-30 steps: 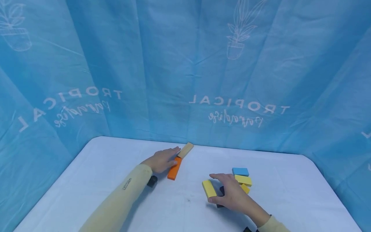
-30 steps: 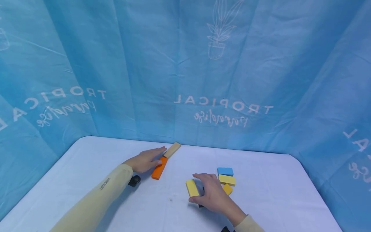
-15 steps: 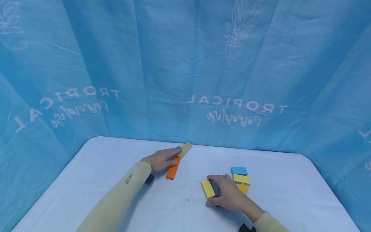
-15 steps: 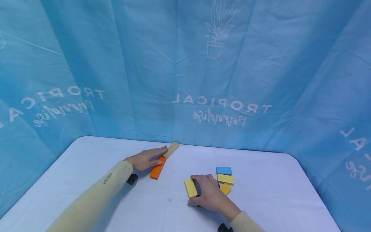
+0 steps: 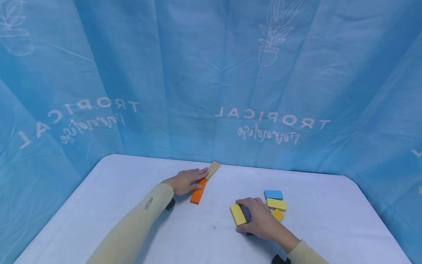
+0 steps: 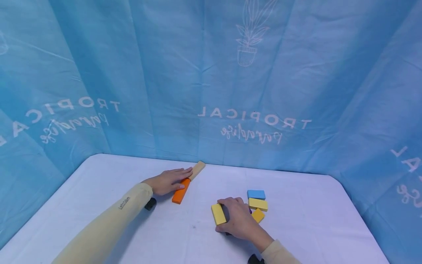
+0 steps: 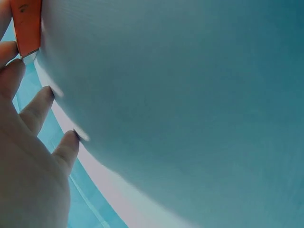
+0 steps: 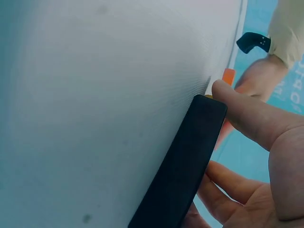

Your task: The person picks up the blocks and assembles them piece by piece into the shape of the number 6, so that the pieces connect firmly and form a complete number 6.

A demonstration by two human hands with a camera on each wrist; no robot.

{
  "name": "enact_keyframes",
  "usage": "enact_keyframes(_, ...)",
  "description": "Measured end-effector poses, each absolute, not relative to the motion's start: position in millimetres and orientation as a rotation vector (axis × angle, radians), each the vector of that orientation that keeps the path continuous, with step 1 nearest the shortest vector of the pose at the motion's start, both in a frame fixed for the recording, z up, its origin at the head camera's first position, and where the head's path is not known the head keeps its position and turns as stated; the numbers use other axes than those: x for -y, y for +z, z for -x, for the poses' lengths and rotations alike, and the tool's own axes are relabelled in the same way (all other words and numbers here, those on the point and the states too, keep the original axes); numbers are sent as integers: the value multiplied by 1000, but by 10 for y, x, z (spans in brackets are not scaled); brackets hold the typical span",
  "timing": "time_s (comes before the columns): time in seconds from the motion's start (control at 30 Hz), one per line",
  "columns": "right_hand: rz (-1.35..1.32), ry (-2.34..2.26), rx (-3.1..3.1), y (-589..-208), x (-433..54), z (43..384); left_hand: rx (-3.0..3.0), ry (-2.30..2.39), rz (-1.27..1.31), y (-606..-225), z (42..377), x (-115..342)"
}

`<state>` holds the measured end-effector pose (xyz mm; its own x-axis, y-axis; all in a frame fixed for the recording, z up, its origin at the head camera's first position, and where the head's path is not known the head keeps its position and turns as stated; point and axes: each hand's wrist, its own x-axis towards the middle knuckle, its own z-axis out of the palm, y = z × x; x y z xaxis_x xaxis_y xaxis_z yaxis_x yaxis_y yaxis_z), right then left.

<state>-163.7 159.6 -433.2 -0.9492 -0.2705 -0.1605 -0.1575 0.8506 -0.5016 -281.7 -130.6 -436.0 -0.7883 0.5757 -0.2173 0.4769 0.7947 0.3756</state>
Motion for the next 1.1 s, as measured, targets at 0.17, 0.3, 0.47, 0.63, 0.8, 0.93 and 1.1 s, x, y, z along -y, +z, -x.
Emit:
enact_keyframes(0.17, 303, -709, -2818, -4346, -1579, 1650, -2658, 436, -808, -4350, 2821, 1310)
enact_keyframes(0.3, 313, -712, -2831, -4347, -1578, 1658, -2655, 430, -815, -4340, 2820, 1316)
enact_keyframes(0.47, 318, -743, -2829, -4329, -1572, 1649, -2648, 443, -817, -4336, 2809, 1315)
enact_keyframes(0.63, 311, -780, -2821, -4286, -1537, 1635, -2651, 436, -820, -4343, 2808, 1315)
enact_keyframes(0.8, 344, -824, -2818, -4241, -1487, 1611, -2649, 431, -833, -4361, 2830, 1321)
enact_keyframes(0.93, 371, -869, -2795, -4216, -1435, 1582, -2648, 424, -849, -4374, 2841, 1325)
enact_keyframes(1.1, 398, -911, -2763, -4182, -1357, 1552, -2643, 424, -838, -4369, 2832, 1316)
